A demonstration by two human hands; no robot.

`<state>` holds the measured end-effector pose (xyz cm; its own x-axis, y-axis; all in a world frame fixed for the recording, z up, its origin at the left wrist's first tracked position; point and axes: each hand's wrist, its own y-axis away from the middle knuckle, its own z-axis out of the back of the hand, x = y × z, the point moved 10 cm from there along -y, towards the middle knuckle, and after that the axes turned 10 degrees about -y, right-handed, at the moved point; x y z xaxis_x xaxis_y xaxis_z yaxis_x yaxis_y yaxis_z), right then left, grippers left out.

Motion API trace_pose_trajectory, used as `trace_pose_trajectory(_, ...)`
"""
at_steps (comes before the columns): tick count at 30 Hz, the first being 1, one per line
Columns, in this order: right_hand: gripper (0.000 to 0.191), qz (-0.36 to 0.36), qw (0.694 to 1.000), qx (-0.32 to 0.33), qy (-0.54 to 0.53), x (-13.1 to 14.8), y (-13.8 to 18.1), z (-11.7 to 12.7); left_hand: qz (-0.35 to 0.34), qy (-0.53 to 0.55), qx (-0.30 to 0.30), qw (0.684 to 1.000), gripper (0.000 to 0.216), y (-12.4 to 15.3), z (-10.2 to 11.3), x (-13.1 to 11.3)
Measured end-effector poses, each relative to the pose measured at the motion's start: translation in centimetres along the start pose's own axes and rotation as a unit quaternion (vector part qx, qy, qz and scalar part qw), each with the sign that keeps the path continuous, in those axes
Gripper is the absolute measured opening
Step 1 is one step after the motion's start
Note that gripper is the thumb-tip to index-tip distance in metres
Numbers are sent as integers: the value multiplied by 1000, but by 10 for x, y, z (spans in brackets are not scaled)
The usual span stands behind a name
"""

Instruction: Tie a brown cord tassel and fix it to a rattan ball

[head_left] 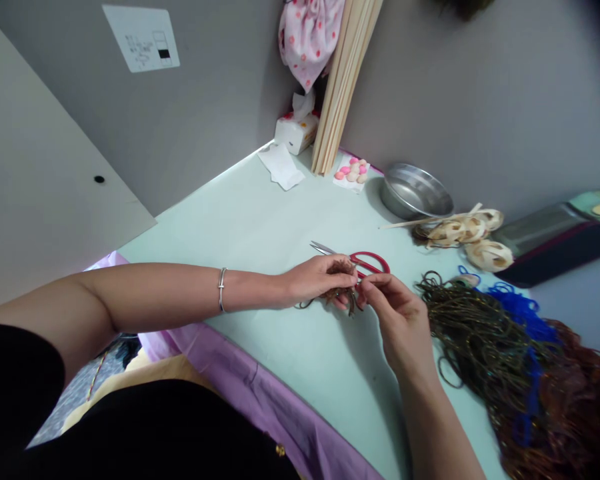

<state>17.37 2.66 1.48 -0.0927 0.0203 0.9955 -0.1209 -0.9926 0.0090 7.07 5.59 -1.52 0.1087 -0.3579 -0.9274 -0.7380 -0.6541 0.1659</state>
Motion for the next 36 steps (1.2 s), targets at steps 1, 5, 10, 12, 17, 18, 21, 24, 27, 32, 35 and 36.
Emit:
trace_pose_trajectory(1,15,-3,1000,-5,-5,0,0,0,-2,0,4,1000,5,0,-1,0)
trace_pose_trajectory(5,13,-7,1000,-7,-24,-2,0,-2,-3,3,13,1000,5,-2,-1,1)
trace_pose_trajectory(10,10,-17,999,3,-45,-7,0,-4,20,58,9,998,8,-4,1,6)
trace_pose_trajectory(12,9,-19,998,1,-57,-9,0,-3,25,53,12,998,12,-3,1,7)
trace_pose_trajectory(17,9,-11,998,2,-60,-7,1,-4,4,42,25,999,18,-3,-2,3)
trace_pose_trajectory(18,9,-12,998,3,-63,-7,1,-4,4,51,26,998,18,-3,-2,3)
trace_pose_trajectory(21,10,-14,997,14,-72,-8,1,-6,0,67,27,997,15,-5,-1,3)
trace_pose_trajectory(24,9,-13,996,25,-80,-9,1,-10,-29,70,29,997,16,-6,-1,-2)
trace_pose_trajectory(27,8,-9,996,47,-79,-7,1,-16,-50,77,35,995,18,-4,-2,-8)
trace_pose_trajectory(32,8,-3,998,16,-64,-9,1,-9,-58,89,-14,994,13,-1,6,-14)
trace_pose_trajectory(35,9,5,997,-17,-76,-9,0,-2,-16,76,-49,996,11,-1,12,-4)
trace_pose_trajectory(36,9,10,997,-21,-79,-8,0,-1,-3,74,-45,996,12,-2,11,-1)
